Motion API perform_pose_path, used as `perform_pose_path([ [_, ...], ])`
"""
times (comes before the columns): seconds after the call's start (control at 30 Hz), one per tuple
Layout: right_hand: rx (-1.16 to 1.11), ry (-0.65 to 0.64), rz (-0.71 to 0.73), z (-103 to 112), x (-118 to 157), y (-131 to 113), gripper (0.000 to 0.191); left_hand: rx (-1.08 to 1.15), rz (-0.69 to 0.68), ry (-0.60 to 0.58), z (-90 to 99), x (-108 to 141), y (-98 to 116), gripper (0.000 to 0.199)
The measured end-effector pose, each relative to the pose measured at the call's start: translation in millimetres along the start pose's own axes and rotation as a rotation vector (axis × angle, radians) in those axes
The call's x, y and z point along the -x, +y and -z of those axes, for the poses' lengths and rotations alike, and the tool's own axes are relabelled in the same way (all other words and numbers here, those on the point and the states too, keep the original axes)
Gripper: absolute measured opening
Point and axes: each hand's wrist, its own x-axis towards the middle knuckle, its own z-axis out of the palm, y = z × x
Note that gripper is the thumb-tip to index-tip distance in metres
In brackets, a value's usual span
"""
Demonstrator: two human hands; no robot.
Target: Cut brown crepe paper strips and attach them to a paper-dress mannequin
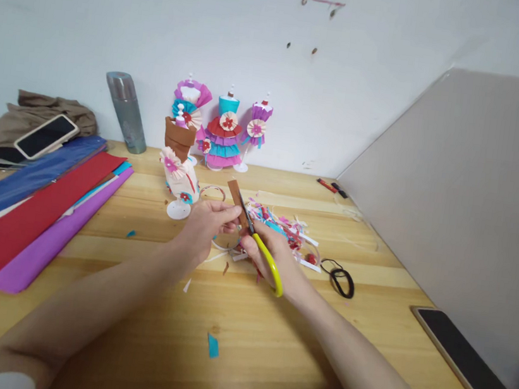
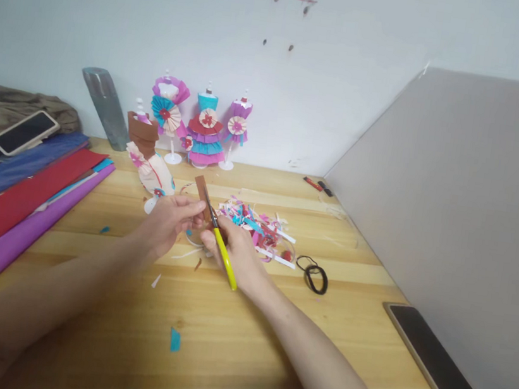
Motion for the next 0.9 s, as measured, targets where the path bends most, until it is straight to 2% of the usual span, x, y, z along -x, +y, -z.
perform_pose_path([
  [0.47, 0.039, 0.03, 0.031, 0, 0, 2, 0.024, 0.001, -0.019, 0.009, -0.5, 1, 3, 0.023],
  [0.7, 0.061, 0.072, 0.015, 3, 1, -4, 0.023, 0.004, -0.035, -0.014, -0.8, 1, 7, 0.036],
  [0.9, 0.032, 0.037, 0.016, 1, 2, -5, 0.022, 0.031, -0.05, 0.0, 6.1, -8, 13, 0.04],
])
